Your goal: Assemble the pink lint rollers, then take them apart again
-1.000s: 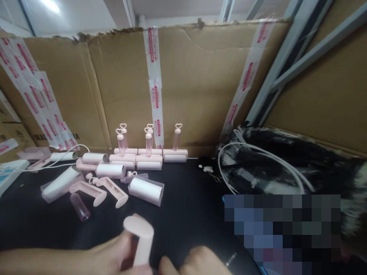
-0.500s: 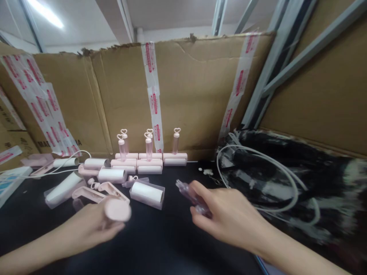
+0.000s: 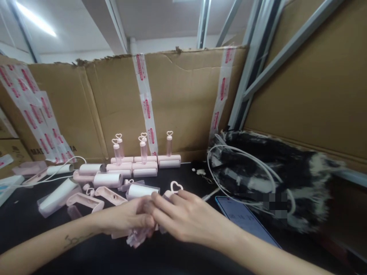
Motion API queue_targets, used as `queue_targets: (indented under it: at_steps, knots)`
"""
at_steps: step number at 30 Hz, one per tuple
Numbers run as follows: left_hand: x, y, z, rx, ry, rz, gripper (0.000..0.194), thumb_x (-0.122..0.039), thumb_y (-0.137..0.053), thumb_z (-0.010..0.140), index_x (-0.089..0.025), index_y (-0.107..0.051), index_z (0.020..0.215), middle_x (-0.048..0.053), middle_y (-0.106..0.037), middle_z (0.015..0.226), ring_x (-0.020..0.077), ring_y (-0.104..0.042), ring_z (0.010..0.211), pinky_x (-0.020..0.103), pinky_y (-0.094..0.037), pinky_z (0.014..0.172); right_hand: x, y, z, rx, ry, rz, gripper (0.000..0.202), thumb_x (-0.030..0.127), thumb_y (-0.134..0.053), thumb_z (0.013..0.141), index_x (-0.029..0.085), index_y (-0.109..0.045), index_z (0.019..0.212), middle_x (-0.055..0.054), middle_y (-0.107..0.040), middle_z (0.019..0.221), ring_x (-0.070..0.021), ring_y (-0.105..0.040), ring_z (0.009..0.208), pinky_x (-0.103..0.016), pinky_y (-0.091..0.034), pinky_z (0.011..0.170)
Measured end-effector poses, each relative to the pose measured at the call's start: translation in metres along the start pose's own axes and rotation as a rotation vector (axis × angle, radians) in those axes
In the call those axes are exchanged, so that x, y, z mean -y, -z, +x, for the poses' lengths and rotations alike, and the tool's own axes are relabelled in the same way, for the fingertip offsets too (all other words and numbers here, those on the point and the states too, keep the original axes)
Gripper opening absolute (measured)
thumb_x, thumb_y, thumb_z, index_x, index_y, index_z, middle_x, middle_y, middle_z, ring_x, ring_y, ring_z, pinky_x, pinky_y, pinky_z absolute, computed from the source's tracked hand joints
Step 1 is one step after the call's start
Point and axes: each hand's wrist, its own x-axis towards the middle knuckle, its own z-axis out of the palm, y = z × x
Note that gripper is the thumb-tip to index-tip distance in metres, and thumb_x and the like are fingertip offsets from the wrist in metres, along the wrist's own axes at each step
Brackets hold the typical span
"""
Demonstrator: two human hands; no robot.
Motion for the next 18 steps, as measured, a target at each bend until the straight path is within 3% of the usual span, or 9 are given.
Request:
queue_targets:
  at_steps: [2, 4, 7, 9, 12, 16, 18]
  knots:
    - [0.001, -0.003, -0.007, -0.007, 0.079, 0.03, 0.055, -0.047, -0.069, 0.071, -0.017, -0.044, 0.11, -0.007, -0.052, 0.063, 0.0034, -0.045, 0.039, 0.018, -0.039, 0.045, -0.001, 0.003, -0.004, 0.01, -0.214, 0.107, 0.025, 0.038, -0.048, 0.088, 0.018, -0.056, 0.101, -0.01, -0.064, 0.103, -0.014, -0.061, 0.062, -0.026, -0.045, 0.053]
    - [0.002, -0.006, -0.018, -0.024, 0.141, 0.106, 0.044, -0.04, -0.062, 0.079, -0.021, -0.04, 0.112, -0.006, -0.053, 0.067, 0.0036, -0.047, 0.039, 0.017, -0.038, 0.044, -0.002, 0.006, -0.009, 0.08, -0.486, 0.356, 0.045, 0.055, -0.057, 0.077, 0.019, -0.053, 0.104, -0.007, -0.064, 0.099, -0.0139, -0.061, 0.061, -0.024, -0.045, 0.051]
    - [0.001, -0.014, -0.036, -0.135, 0.106, 0.458, 0.028, -0.031, -0.047, 0.087, -0.023, -0.038, 0.112, -0.002, -0.058, 0.079, 0.0086, -0.057, 0.052, 0.02, -0.044, 0.05, 0.002, 0.01, -0.011, 0.344, -0.819, 0.86, 0.036, 0.055, -0.057, 0.078, 0.021, -0.053, 0.087, 0.001, -0.062, 0.076, -0.012, -0.057, 0.058, -0.021, -0.043, 0.051]
    - [0.001, -0.021, -0.042, -0.254, 0.006, 0.849, 0.026, -0.025, -0.043, 0.086, -0.023, -0.038, 0.112, 0.001, -0.061, 0.086, 0.0145, -0.061, 0.065, 0.026, -0.048, 0.059, 0.008, 0.013, -0.005, 0.442, -0.93, 1.186, 0.033, 0.052, -0.055, 0.08, 0.02, -0.049, 0.077, 0.002, -0.059, 0.069, -0.0119, -0.055, 0.062, -0.021, -0.043, 0.055]
    - [0.008, -0.029, -0.041, -0.385, -0.184, 1.382, 0.029, -0.018, -0.042, 0.083, -0.019, -0.039, 0.111, 0.006, -0.062, 0.09, 0.021, -0.063, 0.075, 0.033, -0.05, 0.065, 0.016, 0.014, 0.007, 0.42, -1.035, 1.574, 0.035, 0.054, -0.052, 0.082, 0.02, -0.043, 0.081, 0.002, -0.061, 0.066, -0.0086, -0.05, 0.056, -0.018, -0.039, 0.051]
    - [0.028, -0.03, -0.037, -0.6, -0.367, 1.908, 0.037, -0.011, -0.041, 0.078, -0.011, -0.04, 0.115, 0.009, -0.065, 0.08, 0.0233, -0.063, 0.062, 0.032, -0.05, 0.051, 0.03, 0.007, 0.01, 0.53, -1.164, 1.906, 0.04, 0.059, -0.047, 0.083, 0.02, -0.041, 0.076, 0.004, -0.058, 0.053, -0.0019, -0.018, 0.032, -0.017, -0.01, 0.032]
    - [0.037, -0.027, -0.045, -0.608, -0.426, 2.061, 0.034, -0.01, -0.042, 0.079, -0.01, -0.044, 0.113, 0.01, -0.066, 0.076, 0.0219, -0.063, 0.056, 0.029, -0.047, 0.046, 0.039, 0.002, -0.004, 0.6, -1.19, 1.949, 0.046, 0.062, -0.043, 0.083, 0.018, -0.045, 0.069, 0.005, -0.051, 0.047, -0.0013, -0.014, 0.029, -0.018, -0.008, 0.031]
